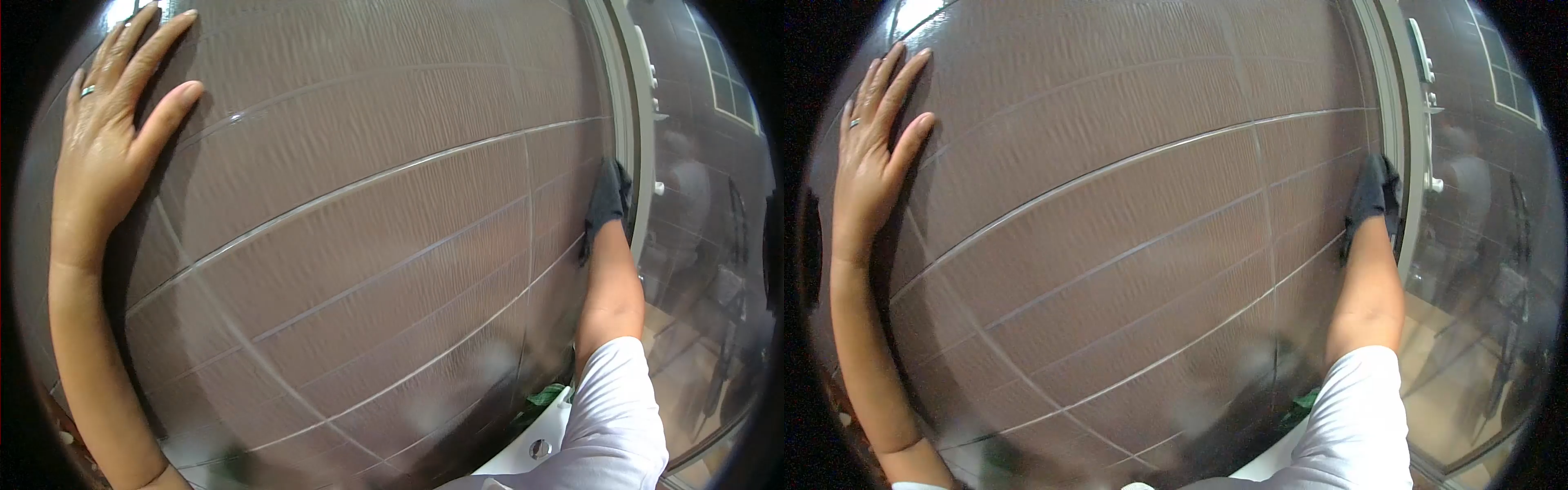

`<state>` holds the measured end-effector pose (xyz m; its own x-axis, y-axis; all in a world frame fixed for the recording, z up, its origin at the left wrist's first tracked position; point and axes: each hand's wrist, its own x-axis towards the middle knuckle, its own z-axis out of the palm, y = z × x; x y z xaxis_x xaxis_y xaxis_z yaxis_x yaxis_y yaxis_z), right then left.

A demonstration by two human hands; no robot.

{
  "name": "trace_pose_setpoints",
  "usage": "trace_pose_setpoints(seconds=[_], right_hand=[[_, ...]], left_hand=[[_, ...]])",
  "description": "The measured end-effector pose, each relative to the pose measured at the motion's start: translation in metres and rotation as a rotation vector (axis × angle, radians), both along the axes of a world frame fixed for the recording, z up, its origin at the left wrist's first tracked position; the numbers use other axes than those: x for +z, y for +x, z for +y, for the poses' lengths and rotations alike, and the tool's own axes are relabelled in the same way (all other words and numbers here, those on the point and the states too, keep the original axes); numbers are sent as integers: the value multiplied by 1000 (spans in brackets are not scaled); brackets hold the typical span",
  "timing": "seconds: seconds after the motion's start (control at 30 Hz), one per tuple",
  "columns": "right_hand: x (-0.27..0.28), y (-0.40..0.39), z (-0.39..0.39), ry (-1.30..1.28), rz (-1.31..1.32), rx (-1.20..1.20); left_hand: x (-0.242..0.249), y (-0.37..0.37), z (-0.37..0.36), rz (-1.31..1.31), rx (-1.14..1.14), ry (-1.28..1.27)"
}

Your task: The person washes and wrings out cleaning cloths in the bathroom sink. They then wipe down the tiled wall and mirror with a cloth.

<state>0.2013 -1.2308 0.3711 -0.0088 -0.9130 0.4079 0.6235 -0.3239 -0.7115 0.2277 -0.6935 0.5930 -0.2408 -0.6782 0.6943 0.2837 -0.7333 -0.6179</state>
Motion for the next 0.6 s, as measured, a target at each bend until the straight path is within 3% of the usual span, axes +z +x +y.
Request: trace_pose_setpoints(seconds=[0.07,0.1,0.13,0.17,0.2,0.23,0.27,0.3,0.33,0.4,0.43,0.47,0.53,0.57,0.6], right_hand=[[51,16,16,-96,-221,93],[80,11,53,-334,-89,-85],[105,33,45,-557,-294,-135],[126,49,43,-411,-39,-114],[136,53,90,-543,317,-411],[147,56,137,-612,768,-911],[157,58,185,-640,1011,-1336],[156,26,251,-1022,888,-939],[140,26,295,-1150,313,-795],[89,-1,363,-1408,151,-355],[60,0,378,-1564,129,-302],[37,9,379,-1710,104,-242],[12,26,355,-1655,-105,48],[9,28,334,-1562,-91,39],[20,16,301,-1497,-11,195]], left_hand=[[-2,2,0,-3,-16,-21],[0,5,1,-21,-5,-18],[-1,11,1,-14,-21,-11],[-3,18,-1,2,-84,-39],[-4,22,-3,20,-149,-68],[-4,22,-5,30,-169,-57],[-4,20,-7,0,-204,-60],[-5,18,-7,-32,-237,-65],[-3,5,1,-29,-251,-54],[-5,-4,5,81,-600,212],[-25,-18,4,208,-602,218],[-43,-29,1,247,-458,172],[-81,-53,-3,370,-249,243],[-103,-64,-2,431,-214,221],[-120,-73,-2,492,-192,260]])
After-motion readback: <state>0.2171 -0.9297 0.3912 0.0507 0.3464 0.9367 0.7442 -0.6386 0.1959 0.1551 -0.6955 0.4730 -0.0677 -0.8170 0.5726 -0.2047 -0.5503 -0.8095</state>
